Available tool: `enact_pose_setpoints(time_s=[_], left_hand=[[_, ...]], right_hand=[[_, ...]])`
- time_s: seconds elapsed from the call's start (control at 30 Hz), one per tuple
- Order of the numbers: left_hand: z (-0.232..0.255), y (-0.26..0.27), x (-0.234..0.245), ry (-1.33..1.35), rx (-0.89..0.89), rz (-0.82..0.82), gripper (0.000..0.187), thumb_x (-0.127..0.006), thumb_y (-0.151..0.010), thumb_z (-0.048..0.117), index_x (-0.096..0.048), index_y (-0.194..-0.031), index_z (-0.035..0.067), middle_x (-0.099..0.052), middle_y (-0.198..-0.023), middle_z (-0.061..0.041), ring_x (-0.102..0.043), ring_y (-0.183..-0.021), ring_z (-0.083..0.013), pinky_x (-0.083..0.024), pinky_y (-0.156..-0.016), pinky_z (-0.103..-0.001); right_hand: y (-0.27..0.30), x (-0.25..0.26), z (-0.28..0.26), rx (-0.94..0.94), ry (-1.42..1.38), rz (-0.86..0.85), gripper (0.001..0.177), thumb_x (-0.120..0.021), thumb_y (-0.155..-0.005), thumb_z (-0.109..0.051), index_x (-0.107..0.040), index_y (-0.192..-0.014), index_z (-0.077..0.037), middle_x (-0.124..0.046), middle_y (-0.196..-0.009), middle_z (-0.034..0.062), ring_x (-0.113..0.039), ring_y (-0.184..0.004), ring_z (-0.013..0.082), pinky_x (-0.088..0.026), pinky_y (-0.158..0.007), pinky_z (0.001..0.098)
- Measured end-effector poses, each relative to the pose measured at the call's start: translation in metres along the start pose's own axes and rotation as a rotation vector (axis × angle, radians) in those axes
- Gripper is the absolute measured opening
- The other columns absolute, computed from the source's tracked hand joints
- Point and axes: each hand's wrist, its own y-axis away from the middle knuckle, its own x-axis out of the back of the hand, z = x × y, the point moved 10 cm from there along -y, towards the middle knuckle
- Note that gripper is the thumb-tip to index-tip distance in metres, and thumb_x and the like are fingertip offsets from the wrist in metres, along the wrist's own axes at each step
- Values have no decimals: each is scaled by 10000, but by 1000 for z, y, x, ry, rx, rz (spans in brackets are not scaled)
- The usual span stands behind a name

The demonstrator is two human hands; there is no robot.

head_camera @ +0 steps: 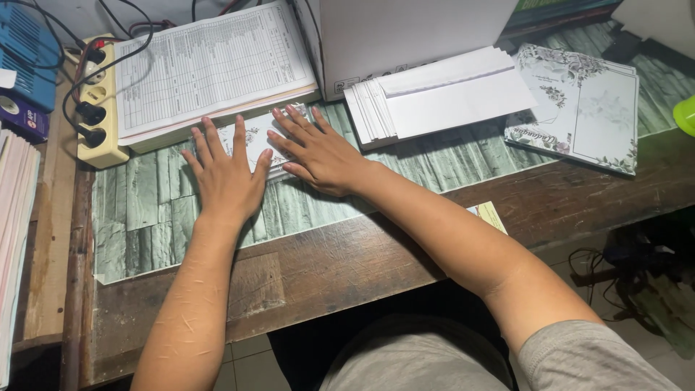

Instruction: The person picks up paper invitation cards, folds some, and places them into plastic sleeves by hand at a desk.

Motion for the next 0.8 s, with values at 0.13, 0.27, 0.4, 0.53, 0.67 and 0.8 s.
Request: enact_pose_setpoints(time_s=[0.13, 0.27, 0.4, 0.53, 0.67, 0.8], left_hand=[[3, 0, -3, 22, -33, -8, 632, -320, -927, 499, -284, -1409, 90, -141, -1413, -306, -93, -1314, -499, -104, -1005, -669], [-1, -2, -9, 7, -34, -21, 643, -324, -919, 516, -275, -1413, 109, -135, -1418, -307, -88, -1320, -491, -88, -1017, -660], [1, -2, -12, -10, -26, -41, 637, -316, -924, 507, -266, -1415, 103, -136, -1419, -321, -89, -1322, -494, -78, -1026, -645], [-3, -3, -23, -63, -6, -75, 652, -287, -915, 539, -266, -1416, 121, -144, -1425, -311, -92, -1330, -479, -74, -1032, -639], [-4, -3, -26, -84, -5, -84, 618, -342, -908, 481, -284, -1410, 125, -153, -1423, -310, -125, -1323, -486, -103, -1027, -640], [-6, -3, -28, -64, -4, -99, 612, -348, -910, 466, -269, -1415, 129, -173, -1415, -307, -134, -1318, -486, -105, -1025, -643]], right_hand=[[2, -9, 2, -29, -96, -91, 516, -255, -957, -420, -283, -1401, -158, -189, -1472, 141, -177, -1366, 324, -162, -1091, 531], [1, -9, 3, -27, -99, -90, 523, -253, -953, -421, -263, -1410, -169, -198, -1470, 142, -182, -1366, 326, -156, -1086, 547], [0, -5, 2, -35, -46, -83, 519, -240, -946, -436, -294, -1396, -183, -203, -1469, 126, -173, -1371, 306, -113, -1083, 563], [-7, 6, 1, -24, 34, -15, 509, -233, -933, -461, -396, -1325, -179, -273, -1427, 133, -233, -1345, 302, -76, -1066, 589], [-15, 18, -3, -2, 132, 146, 449, -310, -926, -429, -543, -1152, -118, -397, -1316, 168, -348, -1277, 317, -125, -1056, 579], [-17, 15, -6, 49, 205, 128, 494, -371, -904, -411, -430, -1298, -120, -321, -1391, 171, -256, -1334, 300, -75, -1078, 561]])
